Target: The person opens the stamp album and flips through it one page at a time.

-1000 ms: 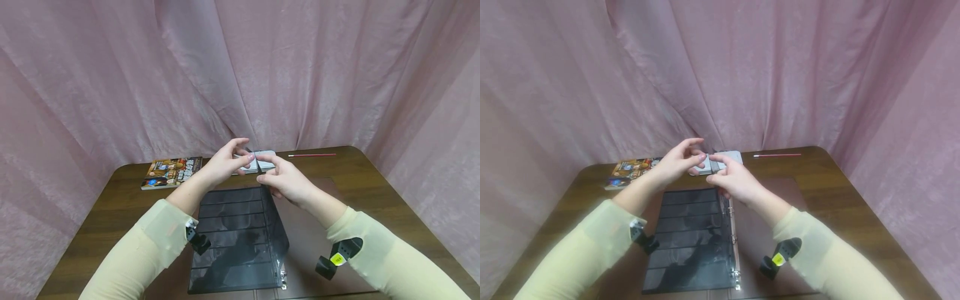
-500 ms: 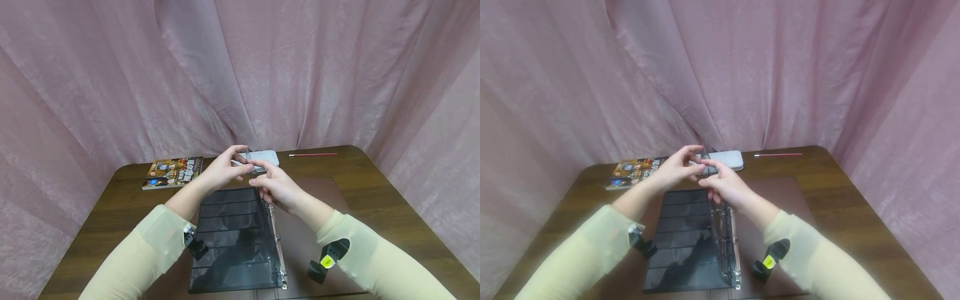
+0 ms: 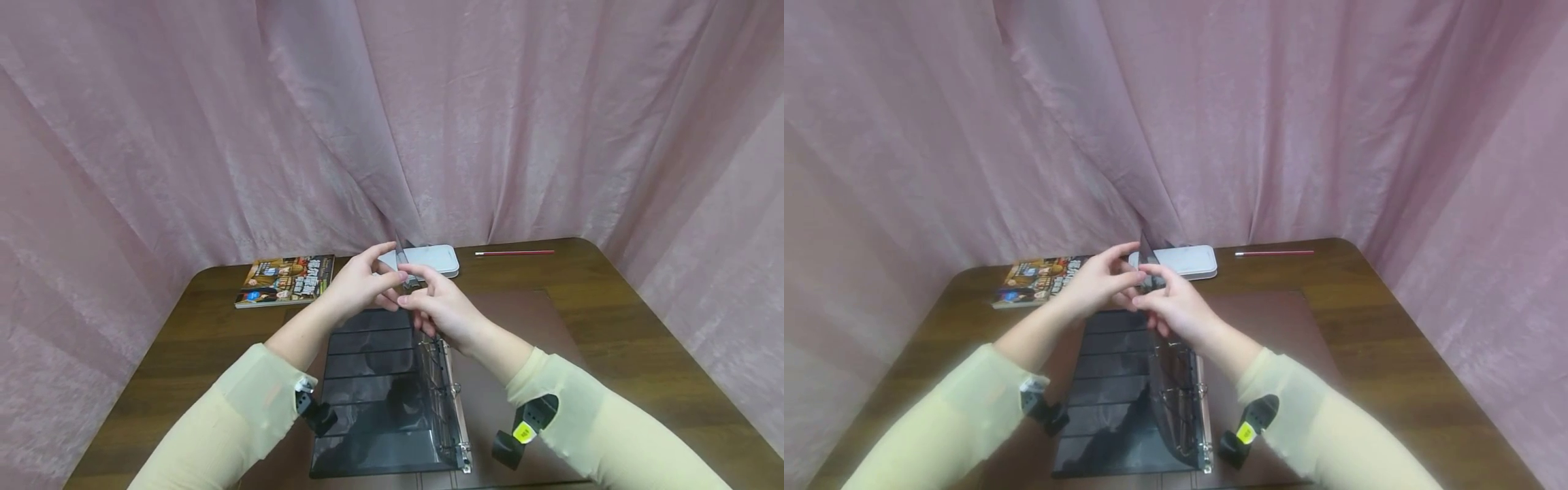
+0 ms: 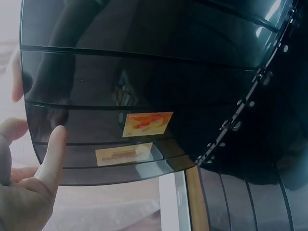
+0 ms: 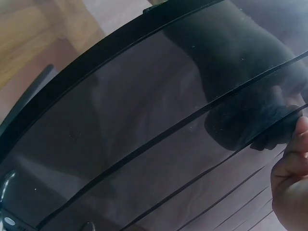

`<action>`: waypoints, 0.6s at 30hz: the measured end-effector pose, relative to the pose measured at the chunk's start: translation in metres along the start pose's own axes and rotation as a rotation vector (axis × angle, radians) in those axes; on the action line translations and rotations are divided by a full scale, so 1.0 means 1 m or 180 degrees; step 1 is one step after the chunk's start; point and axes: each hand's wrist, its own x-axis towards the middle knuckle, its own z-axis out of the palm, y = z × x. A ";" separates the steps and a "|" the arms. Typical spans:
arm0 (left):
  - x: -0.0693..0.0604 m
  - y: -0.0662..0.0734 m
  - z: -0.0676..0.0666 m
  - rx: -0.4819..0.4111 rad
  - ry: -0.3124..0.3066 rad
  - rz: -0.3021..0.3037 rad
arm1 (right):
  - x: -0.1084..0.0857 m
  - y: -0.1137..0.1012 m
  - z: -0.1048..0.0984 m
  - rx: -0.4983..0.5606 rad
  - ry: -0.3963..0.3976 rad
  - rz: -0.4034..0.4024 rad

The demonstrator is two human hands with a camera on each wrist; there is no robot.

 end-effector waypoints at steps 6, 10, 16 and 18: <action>-0.002 -0.001 0.000 0.0079 -0.0016 0.0053 | 0.002 0.002 0.000 -0.0093 -0.0050 -0.0073; -0.003 -0.003 -0.003 0.0278 -0.0023 0.0064 | 0.002 0.003 -0.001 -0.0188 -0.0074 -0.0076; -0.004 -0.007 -0.007 0.0361 -0.0059 0.0135 | 0.001 0.005 -0.007 -0.0383 -0.0066 -0.0015; -0.004 -0.009 -0.008 0.0368 -0.0066 0.0163 | 0.000 0.006 -0.009 -0.0389 -0.0049 -0.0013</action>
